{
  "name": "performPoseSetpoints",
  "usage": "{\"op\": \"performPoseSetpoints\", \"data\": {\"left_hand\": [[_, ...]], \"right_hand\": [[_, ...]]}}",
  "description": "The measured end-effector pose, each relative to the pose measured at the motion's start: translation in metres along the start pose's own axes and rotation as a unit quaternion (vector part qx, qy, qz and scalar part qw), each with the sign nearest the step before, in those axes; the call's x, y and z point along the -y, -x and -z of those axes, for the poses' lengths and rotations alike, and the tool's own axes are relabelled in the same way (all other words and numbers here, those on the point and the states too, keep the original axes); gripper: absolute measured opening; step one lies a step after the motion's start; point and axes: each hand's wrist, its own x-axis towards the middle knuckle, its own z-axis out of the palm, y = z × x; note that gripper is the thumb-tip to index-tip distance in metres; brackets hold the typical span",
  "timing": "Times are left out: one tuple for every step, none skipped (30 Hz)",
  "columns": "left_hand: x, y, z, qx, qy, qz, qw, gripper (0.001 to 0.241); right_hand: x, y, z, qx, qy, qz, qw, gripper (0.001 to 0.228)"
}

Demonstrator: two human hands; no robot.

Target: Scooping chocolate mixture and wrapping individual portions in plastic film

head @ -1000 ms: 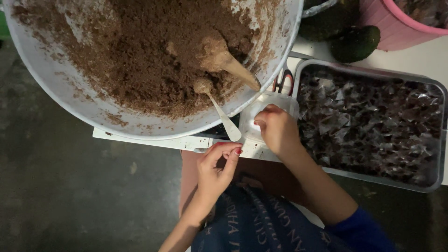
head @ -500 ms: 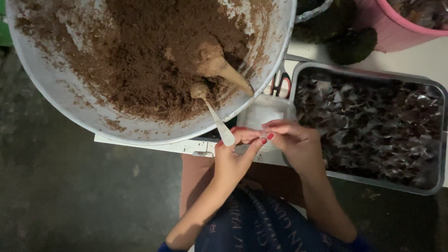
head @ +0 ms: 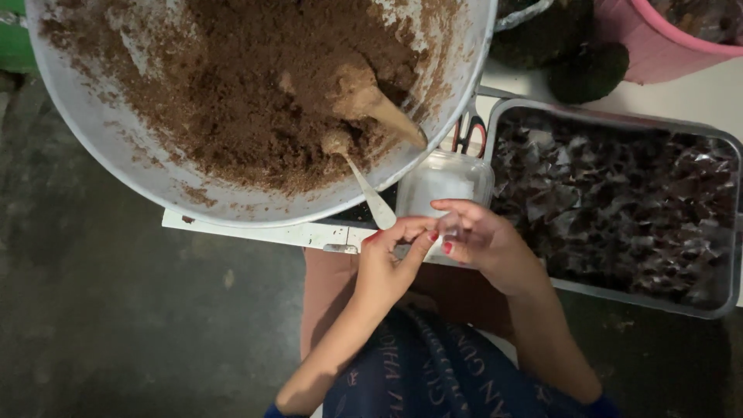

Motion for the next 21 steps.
{"op": "performPoseSetpoints", "data": {"left_hand": [[0.006,0.002,0.002,0.000,0.000,0.000,1.000,0.012],[0.012,0.004,0.003,-0.003,0.009,-0.002,1.000,0.017],[0.018,0.007,0.005,-0.007,0.017,-0.004,1.000,0.022],[0.016,0.008,0.007,-0.007,0.017,-0.004,1.000,0.022],[0.014,0.011,0.008,0.005,0.042,0.024,0.999,0.024],[0.012,0.014,0.010,0.017,0.067,0.052,0.996,0.026],[0.009,0.015,0.008,0.018,0.067,0.052,0.996,0.026],[0.006,0.016,0.007,0.012,0.099,0.080,0.992,0.029],[0.003,0.018,0.006,0.006,0.130,0.109,0.985,0.033],[0.006,0.021,0.006,0.006,0.130,0.110,0.985,0.033],[0.010,0.024,0.006,0.000,0.153,0.123,0.981,0.029],[0.013,0.026,0.005,-0.006,0.175,0.136,0.975,0.024],[0.013,0.029,0.006,-0.005,0.176,0.135,0.975,0.024],[0.013,0.031,0.006,-0.010,0.166,0.148,0.975,0.017],[0.013,0.033,0.007,-0.016,0.156,0.161,0.974,0.011],[0.017,0.035,0.006,-0.016,0.156,0.160,0.974,0.011],[0.021,0.037,0.006,-0.029,0.148,0.149,0.977,0.010],[0.026,0.039,0.005,-0.042,0.141,0.137,0.980,0.009],[0.029,0.040,0.006,-0.042,0.140,0.135,0.980,0.009],[0.032,0.040,0.006,-0.040,0.122,0.127,0.984,0.009],[0.035,0.042,0.006,-0.037,0.104,0.120,0.987,0.014]], "right_hand": [[-0.006,0.001,0.003,0.000,0.000,0.000,1.000,0.063],[-0.011,0.002,0.007,-0.018,-0.008,0.002,1.000,0.064],[-0.017,0.004,0.010,-0.036,-0.017,0.003,0.999,0.064],[-0.019,0.003,0.010,-0.036,-0.017,0.003,0.999,0.064],[-0.020,0.005,0.011,-0.060,0.010,0.002,0.998,0.060],[-0.022,0.006,0.011,-0.083,0.037,0.001,0.996,0.056],[-0.025,0.006,0.009,-0.083,0.038,0.002,0.996,0.056],[-0.029,0.006,0.006,-0.107,0.069,0.028,0.991,0.038],[-0.033,0.008,0.003,-0.130,0.100,0.053,0.985,0.020],[-0.031,0.010,-0.001,-0.131,0.099,0.052,0.985,0.020],[-0.030,0.012,-0.005,-0.164,0.203,0.042,0.965,0.013],[-0.029,0.014,-0.009,-0.195,0.303,0.031,0.932,0.008],[-0.034,0.014,-0.011,-0.196,0.303,0.031,0.932,0.008],[-0.039,0.015,-0.013,-0.196,0.323,0.050,0.925,0.003],[-0.044,0.016,-0.015,-0.194,0.343,0.068,0.917,0.008],[-0.039,0.019,-0.019,-0.195,0.343,0.069,0.916,0.008],[-0.035,0.021,-0.024,-0.186,0.334,0.084,0.920,0.019],[-0.030,0.023,-0.029,-0.177,0.325,0.098,0.924,0.030],[-0.032,0.022,-0.029,-0.177,0.325,0.100,0.924,0.030],[-0.035,0.021,-0.030,-0.195,0.336,0.121,0.914,0.017],[-0.037,0.021,-0.030,-0.214,0.346,0.140,0.903,0.008]]}}
